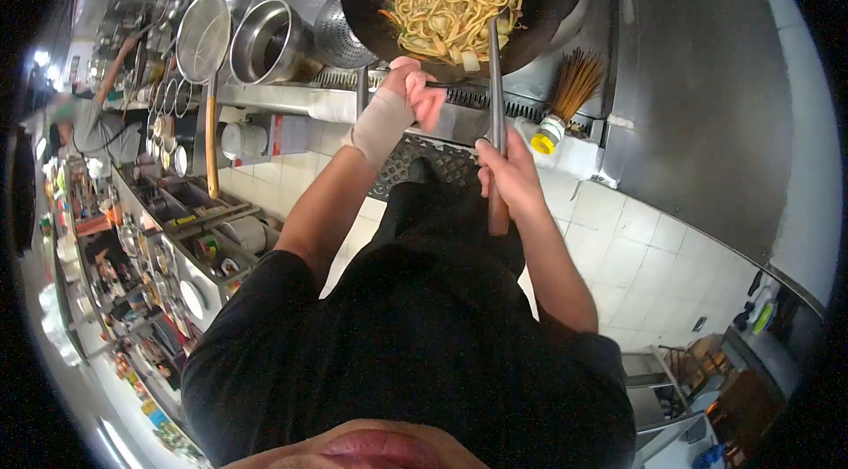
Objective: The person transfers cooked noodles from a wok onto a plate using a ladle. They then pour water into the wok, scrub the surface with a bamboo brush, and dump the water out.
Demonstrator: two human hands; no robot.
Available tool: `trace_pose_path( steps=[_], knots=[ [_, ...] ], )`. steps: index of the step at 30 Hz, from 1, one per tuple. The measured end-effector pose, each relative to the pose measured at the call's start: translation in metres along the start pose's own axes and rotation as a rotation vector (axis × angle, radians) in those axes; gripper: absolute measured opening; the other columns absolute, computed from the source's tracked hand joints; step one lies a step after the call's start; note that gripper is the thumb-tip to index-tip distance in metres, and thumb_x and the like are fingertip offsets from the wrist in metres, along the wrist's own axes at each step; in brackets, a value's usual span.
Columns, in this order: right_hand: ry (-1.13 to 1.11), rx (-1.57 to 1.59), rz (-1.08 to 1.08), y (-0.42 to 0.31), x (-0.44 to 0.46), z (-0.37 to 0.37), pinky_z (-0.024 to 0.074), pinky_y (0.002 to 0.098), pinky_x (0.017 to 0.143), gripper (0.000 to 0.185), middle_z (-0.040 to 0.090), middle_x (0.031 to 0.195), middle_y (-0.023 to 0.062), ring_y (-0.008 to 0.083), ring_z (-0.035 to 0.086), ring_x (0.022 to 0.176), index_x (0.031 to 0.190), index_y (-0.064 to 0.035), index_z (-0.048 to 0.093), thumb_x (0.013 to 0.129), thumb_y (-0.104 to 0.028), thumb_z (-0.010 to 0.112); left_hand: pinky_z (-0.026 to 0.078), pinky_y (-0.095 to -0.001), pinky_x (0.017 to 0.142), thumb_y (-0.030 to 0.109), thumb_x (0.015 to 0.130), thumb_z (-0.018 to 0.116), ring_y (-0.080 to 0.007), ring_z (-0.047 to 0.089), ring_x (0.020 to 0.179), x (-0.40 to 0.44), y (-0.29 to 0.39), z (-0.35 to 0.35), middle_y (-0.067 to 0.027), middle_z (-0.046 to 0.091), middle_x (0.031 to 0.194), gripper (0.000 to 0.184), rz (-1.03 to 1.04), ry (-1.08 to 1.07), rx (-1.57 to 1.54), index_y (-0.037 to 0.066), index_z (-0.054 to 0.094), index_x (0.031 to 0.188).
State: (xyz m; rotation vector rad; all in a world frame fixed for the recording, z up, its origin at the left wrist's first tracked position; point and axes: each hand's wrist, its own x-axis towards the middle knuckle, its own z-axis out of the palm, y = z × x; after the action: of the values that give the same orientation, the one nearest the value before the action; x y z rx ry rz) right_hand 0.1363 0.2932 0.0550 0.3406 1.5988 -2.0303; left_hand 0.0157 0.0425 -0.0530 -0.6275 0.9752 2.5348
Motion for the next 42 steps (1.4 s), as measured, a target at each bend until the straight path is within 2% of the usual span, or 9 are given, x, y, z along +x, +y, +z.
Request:
trace_pose_path(
  steps=[1, 6, 17, 22, 24, 27, 34, 38, 42],
  knots=[
    [0.099, -0.104, -0.018, -0.017, -0.006, 0.011, 0.0390, 0.0248, 0.036, 0.050, 0.048, 0.068, 0.0000, 0.0074, 0.044, 0.044, 0.140, -0.0079, 0.039, 0.093, -0.010, 0.057, 0.043, -0.0284, 0.051, 0.011, 0.088, 0.054, -0.0136, 0.049, 0.057, -0.008, 0.000, 0.014, 0.0013, 0.049, 0.068, 0.015, 0.028, 0.057, 0.005, 0.018, 0.049, 0.075],
    [0.039, -0.467, 0.014, -0.058, -0.049, -0.015, 0.0404, 0.0291, 0.039, 0.058, 0.051, 0.065, 0.0020, 0.0099, 0.045, 0.045, 0.143, -0.0097, 0.039, 0.088, -0.006, 0.055, 0.046, -0.0261, 0.055, 0.014, 0.086, 0.056, -0.0158, 0.046, 0.052, -0.096, 0.007, 0.086, 0.0013, 0.048, 0.068, 0.010, 0.093, 0.349, 0.069, 0.018, 0.051, 0.079],
    [-0.048, -1.279, 0.082, -0.100, -0.187, 0.001, 0.0465, 0.0273, 0.062, 0.066, 0.062, 0.085, 0.0165, 0.0157, 0.055, 0.064, 0.144, -0.0066, 0.041, 0.082, 0.004, 0.060, 0.029, -0.0310, 0.037, 0.022, 0.090, 0.054, -0.0155, 0.036, 0.040, -0.282, -0.038, 0.022, -0.0035, 0.040, 0.053, 0.024, 0.082, 0.211, -0.307, 0.008, 0.046, 0.072],
    [-0.297, -1.470, -0.463, -0.070, -0.217, 0.012, 0.0499, 0.0348, 0.066, 0.071, 0.063, 0.087, 0.0249, 0.0352, 0.064, 0.074, 0.143, -0.0051, 0.043, 0.075, 0.009, 0.061, 0.035, -0.0303, 0.038, 0.018, 0.087, 0.053, -0.0163, 0.037, 0.035, -0.394, -0.062, -0.029, -0.0057, 0.043, 0.050, 0.027, -0.001, 0.201, -0.384, 0.006, 0.044, 0.065],
    [-0.420, -1.609, -0.614, -0.060, -0.223, 0.030, 0.0503, 0.0356, 0.067, 0.072, 0.062, 0.088, 0.0265, 0.0386, 0.063, 0.075, 0.142, -0.0040, 0.044, 0.073, 0.011, 0.060, 0.051, -0.0378, 0.043, 0.027, 0.088, 0.056, -0.0247, 0.056, 0.046, -0.402, -0.106, -0.077, -0.0122, 0.058, 0.061, 0.029, 0.064, 0.385, -0.337, 0.003, 0.055, 0.071],
    [-0.611, -1.560, -0.785, -0.035, -0.227, 0.056, 0.0496, 0.0362, 0.071, 0.071, 0.059, 0.087, 0.0268, 0.0406, 0.061, 0.076, 0.139, -0.0032, 0.048, 0.071, 0.014, 0.058, 0.050, -0.0375, 0.045, 0.027, 0.089, 0.056, -0.0243, 0.060, 0.051, -0.426, -0.158, -0.141, -0.0119, 0.059, 0.063, 0.026, 0.162, 0.372, -0.548, 0.002, 0.058, 0.083],
    [-0.950, -1.466, -0.713, -0.075, -0.194, 0.090, 0.0502, 0.0346, 0.071, 0.067, 0.062, 0.088, 0.0231, 0.0324, 0.064, 0.076, 0.137, -0.0064, 0.051, 0.074, 0.013, 0.060, 0.039, -0.0418, 0.037, 0.047, 0.085, 0.054, -0.0300, 0.049, 0.040, -0.525, -0.170, -0.084, -0.0166, 0.054, 0.054, 0.050, -0.030, 0.563, -0.673, -0.001, 0.057, 0.072],
    [-1.079, -1.365, -0.729, 0.003, -0.180, 0.174, 0.0481, 0.0283, 0.078, 0.064, 0.066, 0.112, 0.0180, 0.0193, 0.064, 0.090, 0.138, -0.0031, 0.049, 0.075, 0.010, 0.057, 0.037, -0.0466, 0.034, 0.048, 0.085, 0.051, -0.0332, 0.047, 0.038, -0.561, -0.196, -0.173, -0.0194, 0.052, 0.051, 0.050, 0.282, 0.582, -0.722, 0.000, 0.055, 0.071],
    [-1.277, -1.224, -0.627, 0.050, -0.141, 0.247, 0.0435, 0.0270, 0.093, 0.065, 0.062, 0.126, 0.0188, 0.0196, 0.061, 0.111, 0.137, -0.0022, 0.049, 0.075, 0.010, 0.060, 0.036, -0.0494, 0.032, 0.042, 0.083, 0.053, -0.0340, 0.046, 0.036, -0.618, -0.218, -0.175, -0.0180, 0.047, 0.048, 0.043, 0.566, 0.774, -0.707, 0.001, 0.054, 0.072]
  ],
)
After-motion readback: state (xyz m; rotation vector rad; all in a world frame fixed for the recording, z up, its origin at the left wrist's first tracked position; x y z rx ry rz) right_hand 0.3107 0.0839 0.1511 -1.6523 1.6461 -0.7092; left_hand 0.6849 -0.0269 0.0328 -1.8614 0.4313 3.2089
